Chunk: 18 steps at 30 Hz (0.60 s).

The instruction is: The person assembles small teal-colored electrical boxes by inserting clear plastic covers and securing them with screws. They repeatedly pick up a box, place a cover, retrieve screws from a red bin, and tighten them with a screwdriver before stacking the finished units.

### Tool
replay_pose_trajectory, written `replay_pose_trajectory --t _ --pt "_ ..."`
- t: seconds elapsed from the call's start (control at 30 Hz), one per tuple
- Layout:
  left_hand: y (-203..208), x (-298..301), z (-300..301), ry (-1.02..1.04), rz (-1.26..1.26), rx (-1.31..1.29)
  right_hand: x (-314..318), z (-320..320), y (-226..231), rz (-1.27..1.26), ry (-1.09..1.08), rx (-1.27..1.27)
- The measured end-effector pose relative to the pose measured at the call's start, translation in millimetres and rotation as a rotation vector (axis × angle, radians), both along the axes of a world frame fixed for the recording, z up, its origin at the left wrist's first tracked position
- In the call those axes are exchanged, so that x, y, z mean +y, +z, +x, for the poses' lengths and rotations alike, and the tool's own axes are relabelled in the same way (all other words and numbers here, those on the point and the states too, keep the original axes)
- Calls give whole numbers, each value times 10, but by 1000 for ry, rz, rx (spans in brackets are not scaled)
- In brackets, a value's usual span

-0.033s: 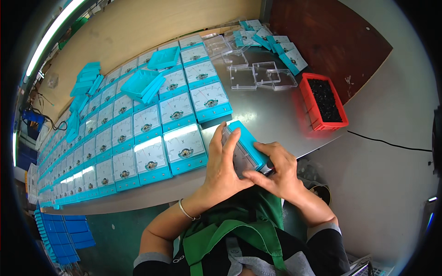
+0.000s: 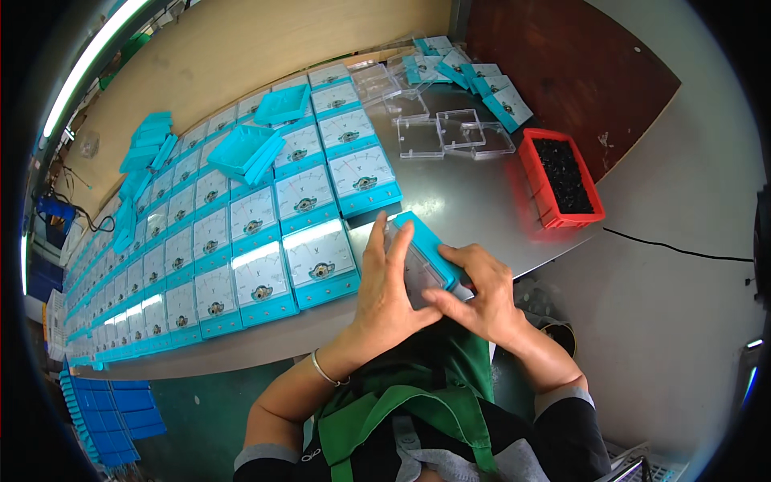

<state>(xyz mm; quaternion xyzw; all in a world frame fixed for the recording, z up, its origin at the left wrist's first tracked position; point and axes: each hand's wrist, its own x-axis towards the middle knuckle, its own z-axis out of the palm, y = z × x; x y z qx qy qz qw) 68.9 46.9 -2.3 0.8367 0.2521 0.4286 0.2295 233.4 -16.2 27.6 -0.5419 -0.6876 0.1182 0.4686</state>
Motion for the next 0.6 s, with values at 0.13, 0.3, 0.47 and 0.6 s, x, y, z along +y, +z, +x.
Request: replay_pose_trajectory --t 0.13,0.3,0.47,0.6 --pt "52 31 -227 -81 117 303 320 286 -65 -450 17 240" --pt "-15 162 -358 -184 309 613 810 527 -115 -525 272 25" --pt "-9 388 -335 -11 285 633 1568 1017 -24 -209 -227 -459" --pt "44 445 -293 -36 217 639 2221 1619 -233 -409 -660 -846"
